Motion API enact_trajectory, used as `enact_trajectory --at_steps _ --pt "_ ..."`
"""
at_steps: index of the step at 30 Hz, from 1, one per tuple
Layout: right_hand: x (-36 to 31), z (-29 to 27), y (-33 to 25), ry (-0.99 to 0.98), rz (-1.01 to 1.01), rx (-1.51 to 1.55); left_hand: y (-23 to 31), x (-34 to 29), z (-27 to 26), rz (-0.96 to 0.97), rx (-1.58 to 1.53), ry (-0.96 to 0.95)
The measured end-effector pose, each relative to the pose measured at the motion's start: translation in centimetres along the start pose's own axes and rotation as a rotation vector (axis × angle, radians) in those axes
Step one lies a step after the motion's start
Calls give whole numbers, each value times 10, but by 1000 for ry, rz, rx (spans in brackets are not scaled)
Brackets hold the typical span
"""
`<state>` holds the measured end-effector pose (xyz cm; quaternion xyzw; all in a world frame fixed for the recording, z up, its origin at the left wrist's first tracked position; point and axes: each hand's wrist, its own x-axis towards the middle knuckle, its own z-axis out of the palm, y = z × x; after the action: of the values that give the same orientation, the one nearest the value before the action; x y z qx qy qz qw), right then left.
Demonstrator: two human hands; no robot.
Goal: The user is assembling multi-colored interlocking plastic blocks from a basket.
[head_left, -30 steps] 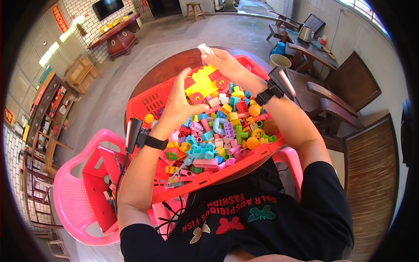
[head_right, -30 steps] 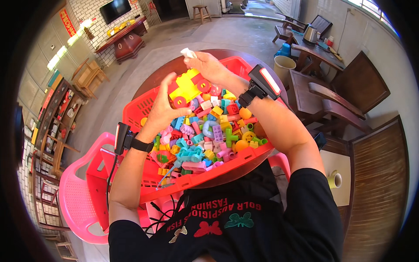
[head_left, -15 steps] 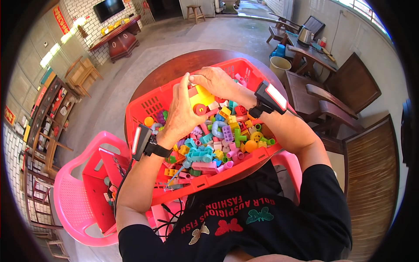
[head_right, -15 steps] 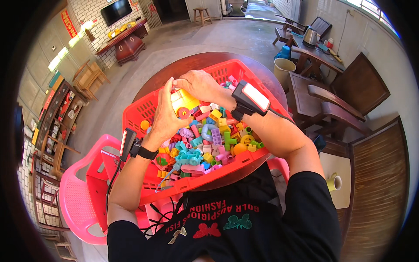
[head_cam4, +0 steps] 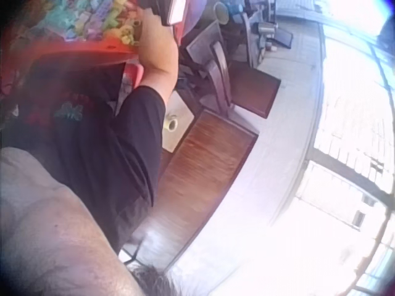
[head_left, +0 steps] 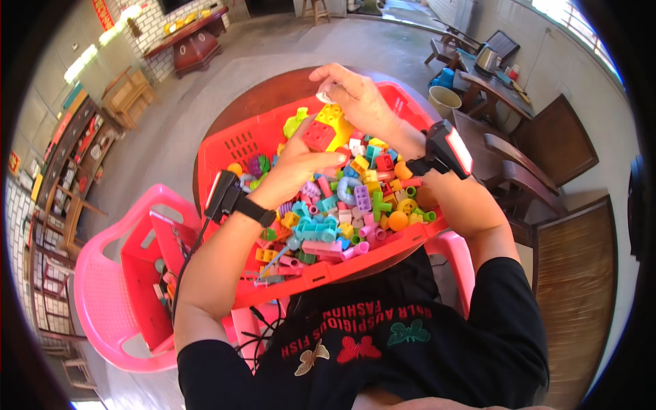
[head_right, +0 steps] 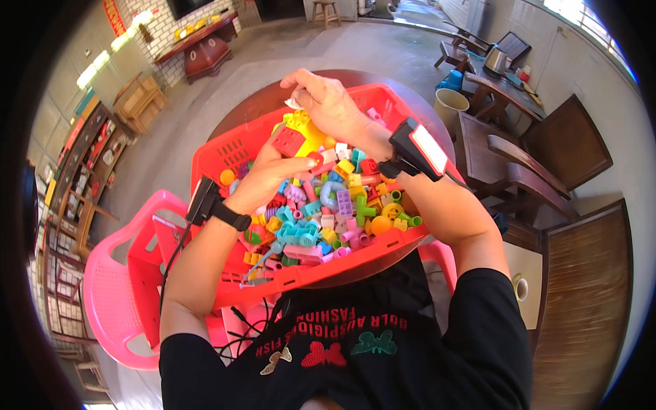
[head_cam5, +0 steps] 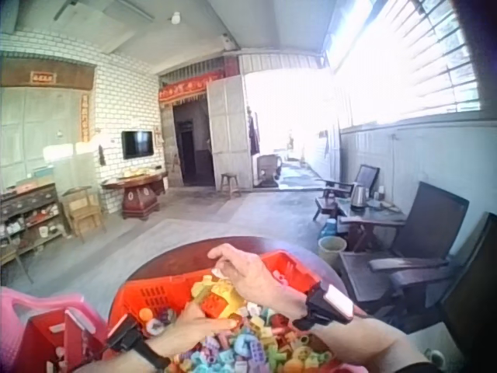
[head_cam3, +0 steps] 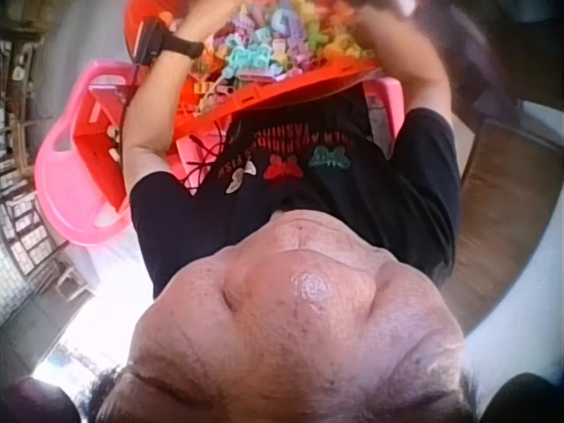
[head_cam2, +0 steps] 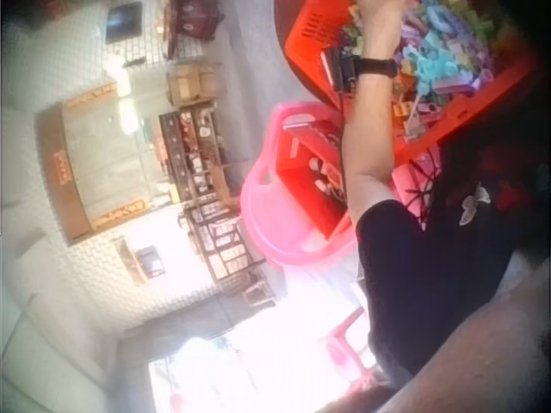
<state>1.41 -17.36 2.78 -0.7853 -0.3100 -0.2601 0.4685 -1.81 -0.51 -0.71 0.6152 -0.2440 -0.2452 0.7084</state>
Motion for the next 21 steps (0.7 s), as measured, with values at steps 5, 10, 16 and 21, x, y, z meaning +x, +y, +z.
enact_trajectory --at_steps 5,10,16,21 --pt "2 4 -12 -26 -473 -422 -13 10 -13 405 567 327" --pt "1 11 -18 -69 -708 -512 -5 26 -30 705 1080 524" --pt "0 2 -4 -96 -481 -389 -1 22 -26 543 1035 546" --pt "-1 6 5 -6 -17 224 0 16 -21 652 1003 505"
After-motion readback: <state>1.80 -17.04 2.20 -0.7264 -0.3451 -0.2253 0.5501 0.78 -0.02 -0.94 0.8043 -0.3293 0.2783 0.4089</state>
